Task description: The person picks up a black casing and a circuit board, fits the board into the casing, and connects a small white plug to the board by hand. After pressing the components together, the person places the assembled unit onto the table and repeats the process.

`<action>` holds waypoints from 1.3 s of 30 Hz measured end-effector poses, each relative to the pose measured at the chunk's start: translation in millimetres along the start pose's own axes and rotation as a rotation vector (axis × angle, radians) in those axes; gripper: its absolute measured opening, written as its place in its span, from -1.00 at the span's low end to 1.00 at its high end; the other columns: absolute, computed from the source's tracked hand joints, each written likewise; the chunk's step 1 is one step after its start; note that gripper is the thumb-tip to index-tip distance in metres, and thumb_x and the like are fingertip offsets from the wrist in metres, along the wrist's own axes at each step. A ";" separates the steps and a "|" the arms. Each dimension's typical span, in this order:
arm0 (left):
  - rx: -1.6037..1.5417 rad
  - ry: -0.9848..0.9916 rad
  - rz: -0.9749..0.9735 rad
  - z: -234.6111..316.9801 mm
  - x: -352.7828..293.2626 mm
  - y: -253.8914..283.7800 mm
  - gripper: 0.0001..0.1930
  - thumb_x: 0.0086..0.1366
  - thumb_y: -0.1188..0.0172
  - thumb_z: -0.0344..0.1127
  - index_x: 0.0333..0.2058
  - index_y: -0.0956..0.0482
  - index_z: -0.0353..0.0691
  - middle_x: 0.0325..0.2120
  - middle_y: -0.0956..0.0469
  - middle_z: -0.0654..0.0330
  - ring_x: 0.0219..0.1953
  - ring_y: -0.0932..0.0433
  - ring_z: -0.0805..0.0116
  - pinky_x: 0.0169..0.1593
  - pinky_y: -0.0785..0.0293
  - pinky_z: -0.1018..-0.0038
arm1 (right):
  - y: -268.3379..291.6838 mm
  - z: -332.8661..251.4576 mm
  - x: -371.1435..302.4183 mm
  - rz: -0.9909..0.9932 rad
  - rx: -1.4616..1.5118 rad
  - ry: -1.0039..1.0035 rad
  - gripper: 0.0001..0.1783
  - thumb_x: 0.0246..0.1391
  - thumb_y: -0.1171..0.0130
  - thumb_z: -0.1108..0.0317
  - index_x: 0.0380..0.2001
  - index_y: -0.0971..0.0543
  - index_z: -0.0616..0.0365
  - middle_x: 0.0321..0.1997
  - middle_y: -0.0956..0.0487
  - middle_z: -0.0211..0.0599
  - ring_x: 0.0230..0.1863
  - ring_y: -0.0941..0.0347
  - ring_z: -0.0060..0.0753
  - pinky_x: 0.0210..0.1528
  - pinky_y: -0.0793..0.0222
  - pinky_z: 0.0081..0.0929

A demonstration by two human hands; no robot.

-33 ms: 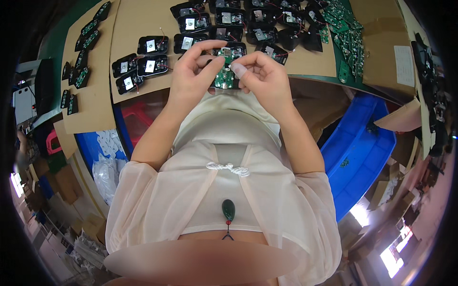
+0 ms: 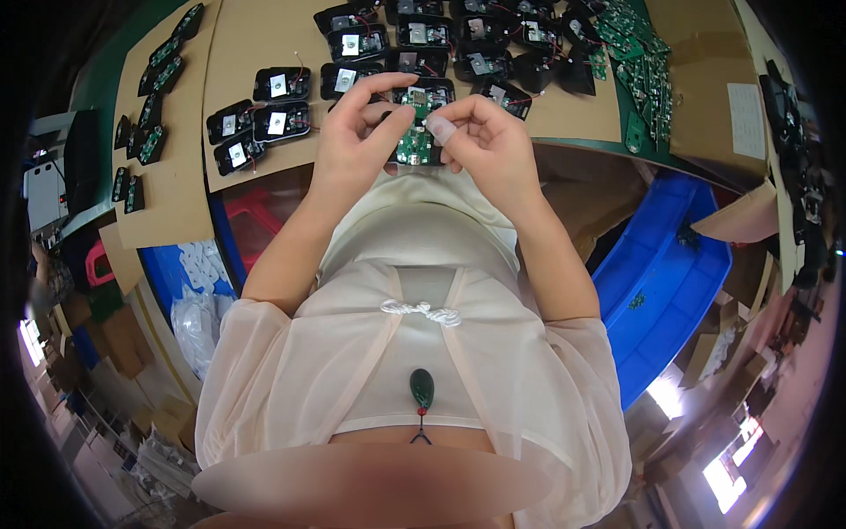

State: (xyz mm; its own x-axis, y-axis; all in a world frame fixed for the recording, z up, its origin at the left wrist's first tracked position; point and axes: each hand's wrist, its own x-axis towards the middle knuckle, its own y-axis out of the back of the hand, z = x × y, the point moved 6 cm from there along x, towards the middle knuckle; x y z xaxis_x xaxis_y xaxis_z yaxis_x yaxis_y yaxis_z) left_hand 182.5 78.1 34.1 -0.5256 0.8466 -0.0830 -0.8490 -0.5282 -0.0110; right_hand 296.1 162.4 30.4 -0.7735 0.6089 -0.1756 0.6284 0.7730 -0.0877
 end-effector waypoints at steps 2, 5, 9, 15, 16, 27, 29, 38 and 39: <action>0.034 -0.025 -0.015 2.4 -1.2 -0.2 -0.79 0.16 -0.05 -0.41 -0.20 -0.44 -0.24 -0.56 -0.49 0.36 -0.61 -0.35 0.75 -0.70 -0.25 0.78 | 0.7 1.2 0.1 0.007 0.010 -0.031 -0.87 0.02 -0.09 0.41 -0.38 -0.46 0.25 -0.53 -0.45 -0.46 -0.56 -0.34 -0.74 -0.55 -0.26 -0.78; 0.028 -0.037 -0.047 1.4 -3.4 -2.6 -0.81 0.15 -0.05 -0.46 -0.23 -0.46 -0.23 -0.49 -0.50 0.33 -0.52 -0.39 0.70 -0.57 -0.36 0.71 | 1.7 0.6 -1.0 0.027 0.023 -0.041 -0.88 0.02 -0.08 0.40 -0.39 -0.46 0.23 -0.57 -0.42 -0.44 -0.58 -0.30 -0.70 -0.57 -0.21 -0.77; 0.279 -0.506 0.012 28.6 -13.6 -4.8 -0.85 0.04 -0.12 -0.51 -0.35 -0.50 -0.23 -0.42 -0.51 0.22 -0.42 -0.48 0.42 -0.39 -0.43 0.55 | 0.3 -0.2 -1.4 -0.020 0.128 -0.074 -0.89 0.01 -0.09 0.39 -0.41 -0.47 0.20 -0.59 -0.42 -0.52 -0.62 -0.28 -0.77 -0.61 -0.16 -0.81; 0.461 -0.658 0.076 38.9 -18.6 -2.5 -0.89 -0.02 -0.16 -0.50 -0.44 -0.51 -0.23 -0.45 -0.50 0.19 -0.45 -0.50 0.27 -0.42 -0.42 0.51 | -6.2 -9.0 -8.8 -0.019 0.125 -0.082 -0.89 0.00 -0.10 0.41 -0.40 -0.48 0.21 -0.60 -0.40 -0.53 -0.62 -0.27 -0.77 -0.62 -0.14 -0.81; 0.383 -0.615 0.069 33.8 -16.3 -0.6 -0.91 0.00 -0.15 -0.50 -0.44 -0.50 -0.24 -0.45 -0.49 0.21 -0.46 -0.49 0.32 -0.42 -0.42 0.52 | -6.4 -10.9 -9.3 0.002 0.101 -0.066 -0.89 -0.02 -0.11 0.43 -0.40 -0.48 0.22 -0.59 -0.41 -0.51 -0.60 -0.28 -0.75 -0.61 -0.15 -0.80; -0.308 0.072 -0.181 5.5 -12.9 -2.7 -0.87 0.14 -0.11 -0.44 -0.32 -0.39 -0.27 -0.42 -0.43 0.33 -0.43 -0.36 0.69 -0.46 -0.32 0.74 | -14.8 -44.1 -22.3 0.133 -0.509 0.690 -0.82 -0.20 -0.20 0.57 -0.42 -0.53 0.18 -0.48 -0.44 -0.35 -0.50 -0.33 -0.58 -0.59 -0.24 -0.71; -0.321 -0.055 -0.178 10.9 -12.2 -1.8 -0.79 0.13 -0.12 -0.46 -0.24 -0.35 -0.25 -0.41 -0.44 0.31 -0.39 -0.38 0.67 -0.42 -0.33 0.75 | -13.9 -45.1 -21.8 0.134 -0.487 0.664 -0.83 -0.20 -0.20 0.57 -0.43 -0.53 0.17 -0.48 -0.45 -0.34 -0.49 -0.33 -0.55 -0.58 -0.25 -0.68; -0.024 -0.173 0.066 21.8 -14.8 11.5 -0.80 0.10 -0.10 -0.50 -0.25 -0.44 -0.30 -0.39 -0.48 0.23 -0.41 -0.43 0.54 -0.39 -0.36 0.65 | -26.9 -49.2 -28.0 0.104 -0.768 0.886 -0.73 -0.37 -0.21 0.61 -0.46 -0.48 0.19 -0.49 -0.41 -0.29 -0.55 -0.30 -0.30 -0.55 -0.25 -0.54; 0.056 -0.261 0.118 26.1 -16.8 13.7 -0.82 0.09 -0.10 -0.50 -0.27 -0.47 -0.30 -0.40 -0.48 0.21 -0.43 -0.45 0.49 -0.40 -0.36 0.63 | -27.9 -49.8 -27.7 0.117 -0.797 0.927 -0.71 -0.39 -0.22 0.62 -0.45 -0.48 0.19 -0.50 -0.40 -0.30 -0.55 -0.30 -0.31 -0.56 -0.24 -0.52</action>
State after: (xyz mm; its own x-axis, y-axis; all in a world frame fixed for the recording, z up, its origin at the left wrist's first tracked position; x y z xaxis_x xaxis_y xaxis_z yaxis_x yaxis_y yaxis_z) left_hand 178.3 58.3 61.3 -0.6104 0.7716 0.1789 -0.7792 -0.6256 0.0392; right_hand 295.9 132.9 86.6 -0.6864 0.3268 0.6497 0.7233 0.4001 0.5628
